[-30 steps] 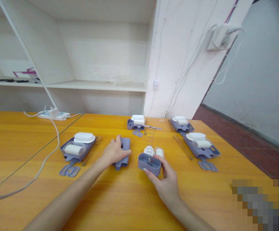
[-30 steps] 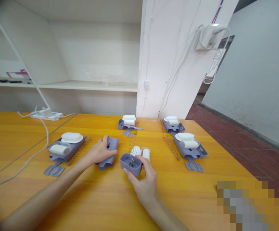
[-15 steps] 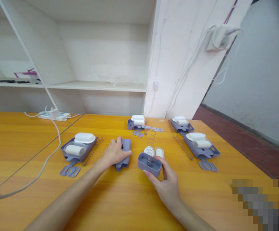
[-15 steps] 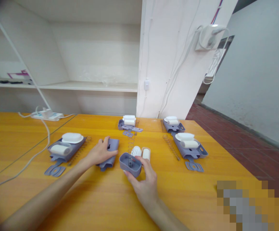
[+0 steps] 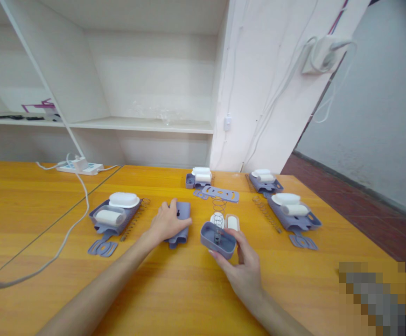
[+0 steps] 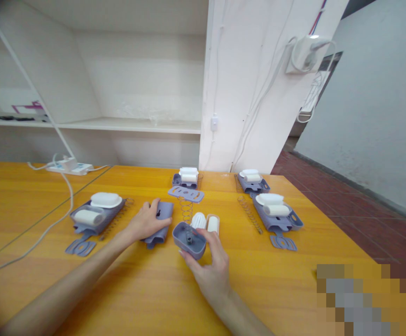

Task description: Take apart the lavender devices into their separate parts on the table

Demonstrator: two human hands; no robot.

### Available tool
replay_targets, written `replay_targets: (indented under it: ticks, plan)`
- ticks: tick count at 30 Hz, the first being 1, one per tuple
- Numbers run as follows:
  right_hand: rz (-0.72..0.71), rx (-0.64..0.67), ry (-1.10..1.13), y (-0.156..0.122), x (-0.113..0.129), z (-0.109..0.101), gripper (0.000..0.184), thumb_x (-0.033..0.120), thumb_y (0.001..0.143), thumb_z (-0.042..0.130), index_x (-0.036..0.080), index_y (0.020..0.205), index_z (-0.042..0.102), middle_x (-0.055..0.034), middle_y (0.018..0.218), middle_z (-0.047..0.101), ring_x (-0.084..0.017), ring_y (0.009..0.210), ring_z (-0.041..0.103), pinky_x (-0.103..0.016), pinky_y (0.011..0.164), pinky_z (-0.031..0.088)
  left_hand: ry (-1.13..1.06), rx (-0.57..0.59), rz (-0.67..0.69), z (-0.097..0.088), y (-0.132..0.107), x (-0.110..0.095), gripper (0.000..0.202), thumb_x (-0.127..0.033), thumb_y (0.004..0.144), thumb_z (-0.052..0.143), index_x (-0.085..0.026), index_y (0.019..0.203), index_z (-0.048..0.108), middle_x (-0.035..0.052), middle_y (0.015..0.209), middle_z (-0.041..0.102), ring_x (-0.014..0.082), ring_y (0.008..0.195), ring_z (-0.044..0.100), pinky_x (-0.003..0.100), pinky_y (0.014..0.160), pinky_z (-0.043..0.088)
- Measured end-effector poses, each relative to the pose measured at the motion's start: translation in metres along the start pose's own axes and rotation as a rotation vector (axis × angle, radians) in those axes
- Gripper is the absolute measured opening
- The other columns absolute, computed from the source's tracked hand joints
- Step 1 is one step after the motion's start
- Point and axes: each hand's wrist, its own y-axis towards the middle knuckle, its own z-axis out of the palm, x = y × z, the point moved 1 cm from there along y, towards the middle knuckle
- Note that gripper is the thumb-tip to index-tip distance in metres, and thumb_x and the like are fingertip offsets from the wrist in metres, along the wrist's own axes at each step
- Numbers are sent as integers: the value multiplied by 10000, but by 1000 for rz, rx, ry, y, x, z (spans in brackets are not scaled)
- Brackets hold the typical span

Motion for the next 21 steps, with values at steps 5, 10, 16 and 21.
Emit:
replay_targets:
  ticks: [5, 10, 16, 21]
  plan:
    - [14, 13, 19, -2, -3, 1, 441, 275, 736, 700, 231, 1129, 504, -43, 1033, 618, -179, 936, 613, -300, 812, 517, 7, 1, 0, 0, 0, 0, 878, -679, 676, 470, -166, 1365, 290, 180, 1203, 464, 353, 1107, 501, 384, 862, 382]
    - [22, 21, 61, -3, -3, 2, 420, 237, 754, 673, 226, 1137, 501, -48, 1030, 608, -172, 930, 610, -292, 821, 509, -2, -7, 11, 0, -1, 0, 865, -676, 684, 464, -169, 1362, 289, 171, 1194, 463, 347, 1102, 504, 383, 869, 383]
    - [29, 44, 100, -1, 0, 2, 411, 215, 759, 657, 236, 1139, 500, -42, 1017, 595, -167, 929, 600, -282, 820, 499, -30, -3, 8, 1, -1, 0, 861, -678, 680, 468, -179, 1358, 291, 165, 1175, 468, 347, 1100, 504, 391, 866, 393]
    - [67, 64, 122, 2, 3, 3, 382, 233, 763, 648, 234, 1123, 520, -53, 1036, 603, -185, 960, 593, -307, 843, 491, -53, 38, 7, -7, -4, -1, 843, -656, 669, 495, -183, 1341, 309, 167, 1196, 472, 344, 1100, 499, 379, 857, 397]
